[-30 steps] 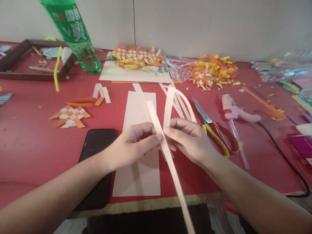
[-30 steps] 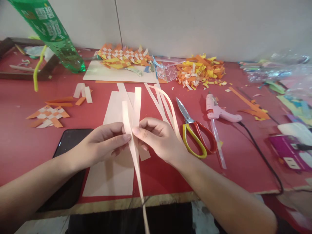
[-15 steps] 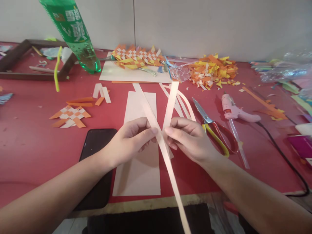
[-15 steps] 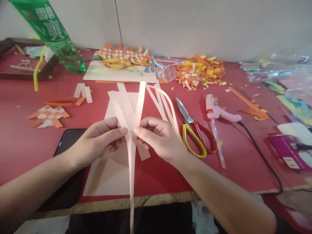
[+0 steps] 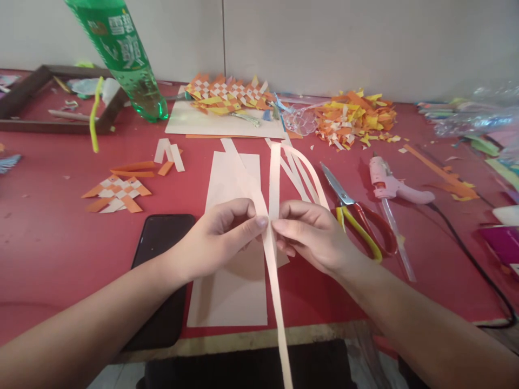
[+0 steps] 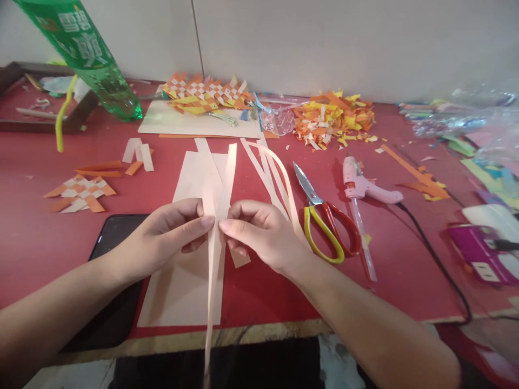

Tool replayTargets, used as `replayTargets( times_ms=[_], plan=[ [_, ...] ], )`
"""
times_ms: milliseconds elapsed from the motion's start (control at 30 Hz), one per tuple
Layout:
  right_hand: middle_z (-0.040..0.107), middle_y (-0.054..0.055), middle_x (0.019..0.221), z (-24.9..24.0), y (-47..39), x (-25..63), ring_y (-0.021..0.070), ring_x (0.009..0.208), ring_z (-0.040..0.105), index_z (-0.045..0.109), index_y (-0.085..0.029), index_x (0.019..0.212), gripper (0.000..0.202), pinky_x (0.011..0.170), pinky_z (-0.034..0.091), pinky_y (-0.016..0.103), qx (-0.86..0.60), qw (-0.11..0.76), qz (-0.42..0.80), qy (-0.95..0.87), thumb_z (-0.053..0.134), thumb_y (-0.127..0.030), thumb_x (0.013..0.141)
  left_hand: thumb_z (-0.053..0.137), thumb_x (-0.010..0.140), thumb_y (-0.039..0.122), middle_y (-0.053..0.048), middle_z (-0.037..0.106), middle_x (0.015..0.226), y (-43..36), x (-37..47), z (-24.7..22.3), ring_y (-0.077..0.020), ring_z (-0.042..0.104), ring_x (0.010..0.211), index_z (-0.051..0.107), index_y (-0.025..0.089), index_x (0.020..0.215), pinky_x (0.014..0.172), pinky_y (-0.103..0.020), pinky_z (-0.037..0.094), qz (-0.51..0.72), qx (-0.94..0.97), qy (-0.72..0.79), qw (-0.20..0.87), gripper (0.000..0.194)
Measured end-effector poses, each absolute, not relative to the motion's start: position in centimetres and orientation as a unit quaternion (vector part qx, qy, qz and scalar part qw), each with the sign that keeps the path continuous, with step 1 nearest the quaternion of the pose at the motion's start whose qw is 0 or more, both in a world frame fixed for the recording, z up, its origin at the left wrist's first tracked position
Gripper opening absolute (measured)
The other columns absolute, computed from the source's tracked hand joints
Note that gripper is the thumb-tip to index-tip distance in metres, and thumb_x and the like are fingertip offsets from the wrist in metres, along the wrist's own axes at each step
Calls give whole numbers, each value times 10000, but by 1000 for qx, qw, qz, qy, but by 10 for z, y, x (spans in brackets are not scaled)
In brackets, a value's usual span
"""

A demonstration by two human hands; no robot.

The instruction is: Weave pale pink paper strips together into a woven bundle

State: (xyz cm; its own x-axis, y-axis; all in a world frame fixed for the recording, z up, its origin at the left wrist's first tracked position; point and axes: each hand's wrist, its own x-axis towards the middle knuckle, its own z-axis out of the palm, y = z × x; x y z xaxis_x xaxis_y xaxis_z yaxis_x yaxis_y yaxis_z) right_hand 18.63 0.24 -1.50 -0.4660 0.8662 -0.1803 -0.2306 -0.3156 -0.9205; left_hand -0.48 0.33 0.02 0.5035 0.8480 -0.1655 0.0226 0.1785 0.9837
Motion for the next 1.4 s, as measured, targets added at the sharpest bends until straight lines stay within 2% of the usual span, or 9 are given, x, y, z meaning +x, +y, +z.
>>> replayTargets(
  times_ms=[200, 300, 467, 600, 733, 1133, 1400],
  plan=[
    [585, -29, 602, -17, 4, 187, 58, 507, 489, 608, -164, 713, 193, 449, 384, 170, -362, 391, 704, -469, 689, -258, 861, 541, 934, 273, 63, 447, 602, 4, -4, 1, -51, 385, 534, 543, 149, 723, 508, -197, 323, 333, 558, 397, 648, 245],
    [586, -29, 599, -16, 5, 187, 59, 505, 487, 607, -162, 707, 201, 449, 376, 176, -364, 402, 690, -480, 678, -253, 872, 552, 935, 309, 69, 439, 580, 4, -5, 0, -51, 384, 522, 532, 157, 716, 503, -197, 316, 334, 540, 406, 657, 268],
    [595, -27, 602, -16, 6, 187, 60, 494, 491, 616, -168, 710, 194, 462, 386, 188, -370, 412, 683, -476, 673, -246, 878, 508, 962, 363, 49, 494, 645, 3, -5, 1, -55, 429, 570, 589, 154, 773, 538, -197, 340, 296, 546, 373, 689, 293],
    [618, -10, 640, -16, 4, 189, 68, 516, 516, 664, -171, 747, 178, 437, 379, 175, -372, 373, 710, -468, 683, -294, 875, 507, 960, 330, 39, 503, 678, 4, -5, 0, -62, 409, 591, 581, 141, 802, 553, -204, 338, 282, 569, 371, 677, 257],
    [581, -26, 570, -16, 2, 190, 63, 484, 490, 637, -171, 699, 232, 421, 371, 168, -377, 346, 718, -473, 696, -324, 863, 521, 947, 365, 44, 458, 654, 4, -6, -1, -69, 387, 585, 551, 139, 768, 546, -214, 329, 286, 579, 390, 656, 290],
    [568, -47, 584, -16, 4, 186, 50, 504, 483, 620, -178, 703, 224, 436, 365, 167, -369, 378, 682, -505, 690, -309, 870, 535, 936, 344, 40, 489, 653, 5, -5, 0, -69, 422, 588, 550, 144, 741, 562, -217, 350, 303, 570, 409, 645, 280],
    [581, -35, 588, -16, 3, 188, 70, 496, 490, 598, -180, 688, 236, 456, 383, 201, -396, 396, 657, -504, 677, -292, 880, 544, 933, 407, 39, 498, 644, 5, -7, 1, -72, 439, 579, 573, 156, 736, 550, -212, 343, 296, 543, 417, 666, 320]
  ],
)
